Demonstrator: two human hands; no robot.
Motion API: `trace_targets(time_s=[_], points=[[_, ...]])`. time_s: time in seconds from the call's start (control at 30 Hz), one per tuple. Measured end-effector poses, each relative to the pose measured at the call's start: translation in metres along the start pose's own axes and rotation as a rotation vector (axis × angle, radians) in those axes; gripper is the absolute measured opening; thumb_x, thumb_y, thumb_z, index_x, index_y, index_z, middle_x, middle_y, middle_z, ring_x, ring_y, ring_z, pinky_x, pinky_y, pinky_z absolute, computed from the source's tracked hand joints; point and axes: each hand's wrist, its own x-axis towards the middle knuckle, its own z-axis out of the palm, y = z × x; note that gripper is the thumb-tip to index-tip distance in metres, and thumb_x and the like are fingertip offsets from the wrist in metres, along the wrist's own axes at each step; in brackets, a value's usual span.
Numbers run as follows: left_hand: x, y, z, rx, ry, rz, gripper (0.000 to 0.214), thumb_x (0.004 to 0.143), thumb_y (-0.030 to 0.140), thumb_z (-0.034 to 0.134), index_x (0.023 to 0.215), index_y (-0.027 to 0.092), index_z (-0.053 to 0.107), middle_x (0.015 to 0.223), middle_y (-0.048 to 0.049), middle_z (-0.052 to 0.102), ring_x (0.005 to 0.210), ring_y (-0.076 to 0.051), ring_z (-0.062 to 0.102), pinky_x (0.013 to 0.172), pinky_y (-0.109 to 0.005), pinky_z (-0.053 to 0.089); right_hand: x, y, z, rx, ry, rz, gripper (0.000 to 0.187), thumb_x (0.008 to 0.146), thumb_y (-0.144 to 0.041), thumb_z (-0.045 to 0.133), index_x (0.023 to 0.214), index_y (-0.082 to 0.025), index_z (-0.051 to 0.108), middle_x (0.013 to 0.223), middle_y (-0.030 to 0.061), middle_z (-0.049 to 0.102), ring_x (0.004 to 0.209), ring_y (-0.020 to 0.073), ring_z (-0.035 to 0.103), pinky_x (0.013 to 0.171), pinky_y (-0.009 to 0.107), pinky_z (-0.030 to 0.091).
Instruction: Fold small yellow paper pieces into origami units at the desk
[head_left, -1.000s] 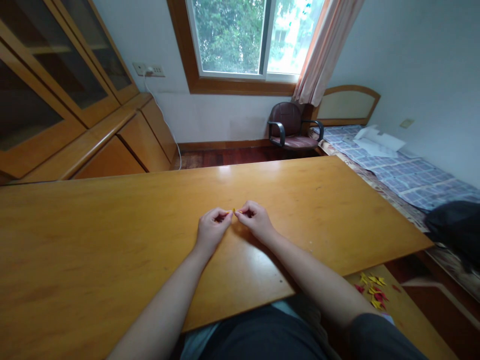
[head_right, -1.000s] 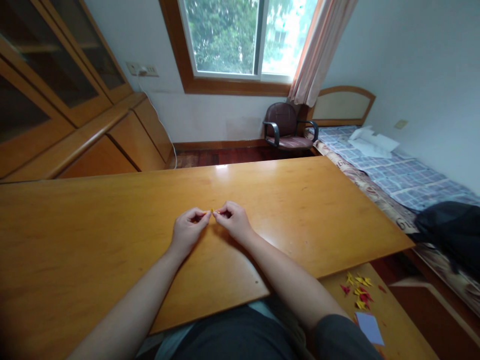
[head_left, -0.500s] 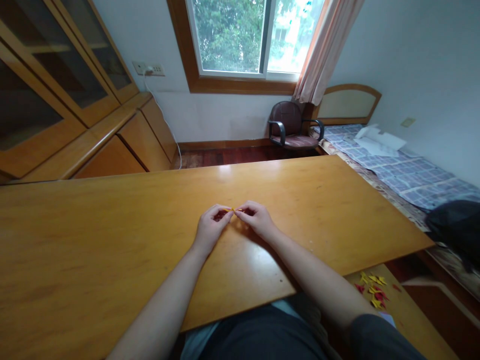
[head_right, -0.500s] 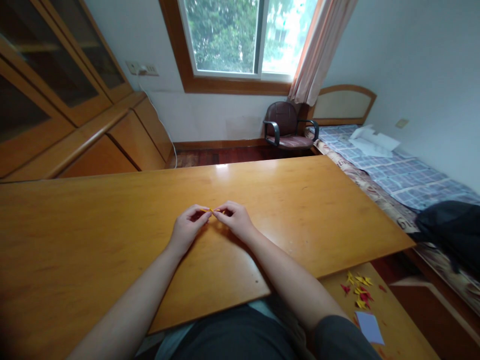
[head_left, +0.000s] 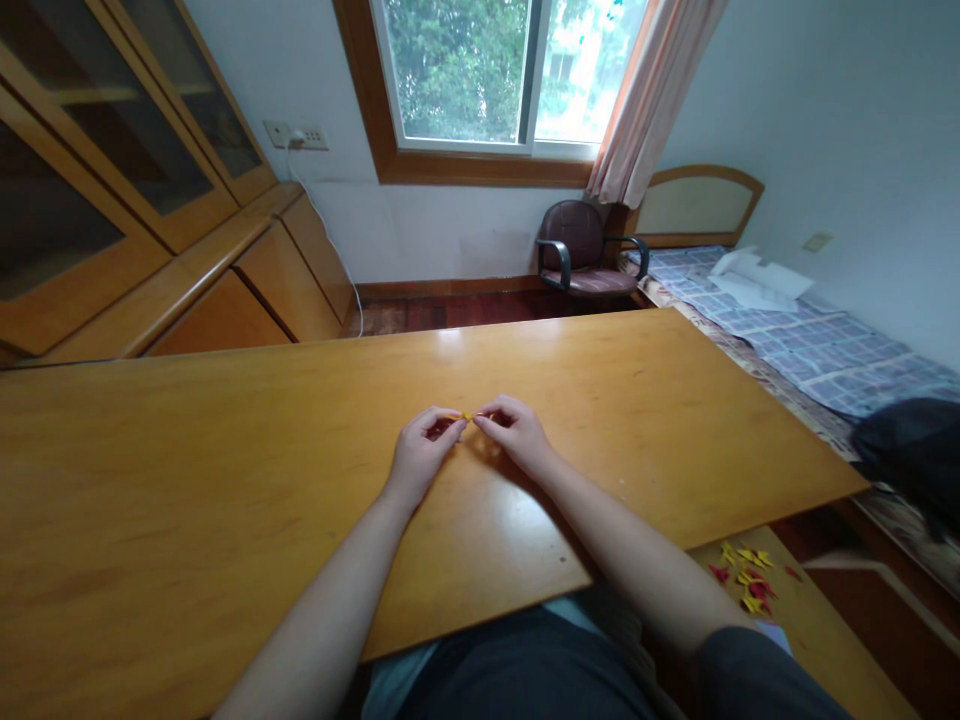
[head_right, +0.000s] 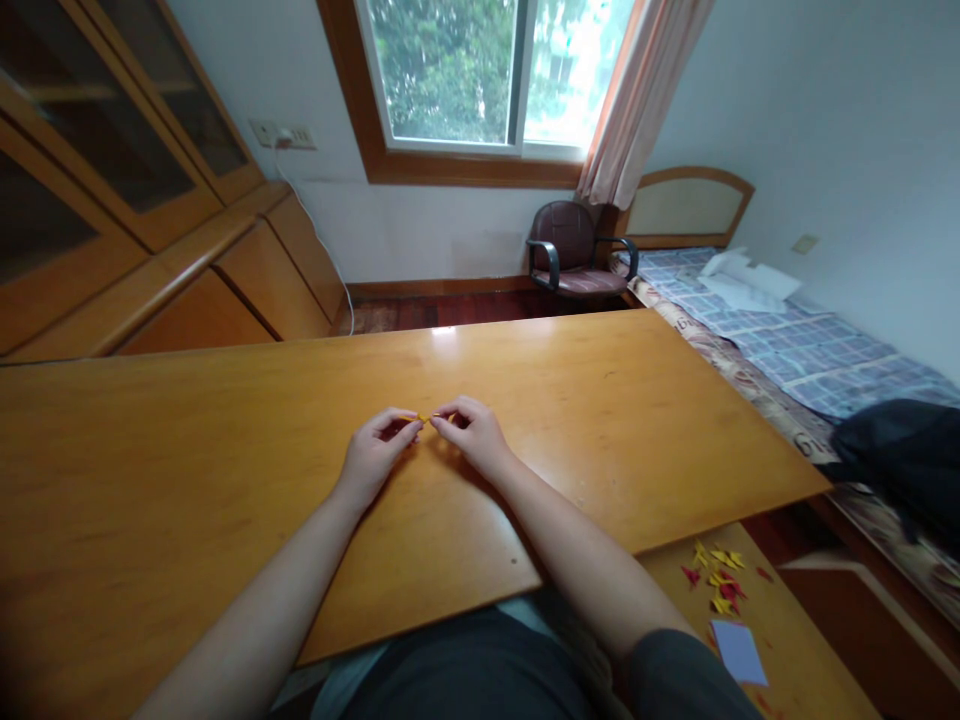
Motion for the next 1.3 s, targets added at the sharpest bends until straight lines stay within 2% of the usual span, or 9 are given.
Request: trace_targets(time_s=[0.17,0.3,0.4,0.7,0.9,1.03,1.17,1.3], points=[[0.0006,-0.0045,-0.0003,-0.056,0.002,-0.048,0.028,0.078,0.042,0.076,0.091,0.017,0.073,0.082,-0.0039,0.072,0.07,-0.016,0.067,0.065,-0.026,0.054,-0.0001,0.0018,-0.0011,0.061,0.017,-0.009,0.018,0.084,-0.035,0.069,0.095,-0.021,0.071,0.085,0.0011,0.065,0.064,0.011,0.054,0.061,0.025,0.045],[0.0006,-0.0084,-0.0016,-0.035,-0.008,-0.038,0.029,0.079,0.043,0.074,0.094,0.018,0.075,0.09,-0.0063,0.075,0.073,-0.017,0.069,0.067,-0.027,0.055,-0.0006,-0.0005,-0.0019,0.041,0.021,-0.081,0.014,0.086,-0.034,0.068,0.092,-0.022,0.07,0.094,0.0035,0.063,0.076,0.0132,0.06,0.069,0.026,0.05],[0.0002,-0.0088,-0.0025,-0.002,-0.017,-0.016,0.029,0.08,0.043,0.074,0.095,0.019,0.077,0.094,-0.0068,0.077,0.075,-0.017,0.069,0.07,-0.027,0.056,-0.0008,-0.0024,-0.0019,0.015,-0.017,-0.124,0.014,0.087,-0.034,0.067,0.088,-0.021,0.071,0.093,0.0049,0.064,0.085,0.0159,0.062,0.073,0.028,0.052],[0.0002,-0.007,-0.0014,-0.05,-0.022,-0.029,0.026,0.079,0.041,0.075,0.094,0.019,0.078,0.09,-0.006,0.077,0.074,-0.018,0.069,0.071,-0.029,0.056,0.0012,-0.001,-0.0045,-0.039,-0.035,-0.15,0.015,0.089,-0.034,0.067,0.085,-0.021,0.073,0.088,0.0056,0.067,0.085,0.017,0.063,0.076,0.03,0.053],[-0.0005,-0.0028,-0.002,-0.005,-0.06,0.029,0.03,0.089,0.044,0.064,0.099,0.019,0.077,0.082,-0.0041,0.076,0.071,-0.016,0.067,0.071,-0.027,0.054,0.0017,-0.0014,-0.0065,-0.05,-0.036,-0.163,0.015,0.088,-0.034,0.067,0.085,-0.02,0.073,0.088,0.0058,0.067,0.084,0.0168,0.063,0.072,0.029,0.053],[-0.001,-0.0001,-0.0032,0.053,-0.092,0.067,0.027,0.09,0.043,0.063,0.092,0.02,0.077,0.083,-0.0035,0.075,0.074,-0.016,0.066,0.073,-0.026,0.053,0.0014,-0.0013,-0.0056,-0.053,-0.033,-0.177,0.013,0.087,-0.031,0.066,0.085,-0.02,0.072,0.088,0.0052,0.066,0.08,0.0151,0.063,0.069,0.027,0.054],[-0.0008,0.0006,-0.003,0.083,-0.076,0.067,0.029,0.091,0.043,0.062,0.083,0.019,0.075,0.08,-0.0034,0.073,0.074,-0.016,0.066,0.074,-0.026,0.052,0.0015,-0.001,-0.0047,-0.045,-0.051,-0.191,0.012,0.088,-0.03,0.066,0.088,-0.02,0.073,0.089,0.0054,0.064,0.08,0.0151,0.063,0.069,0.027,0.054],[-0.001,-0.0015,-0.0009,0.001,-0.057,0.018,0.026,0.088,0.043,0.066,0.096,0.019,0.074,0.083,-0.0032,0.074,0.075,-0.016,0.067,0.074,-0.027,0.054,0.0018,-0.0014,-0.0049,-0.066,-0.051,-0.191,0.012,0.088,-0.03,0.066,0.086,-0.02,0.072,0.087,0.0051,0.064,0.08,0.0159,0.063,0.07,0.029,0.054]])
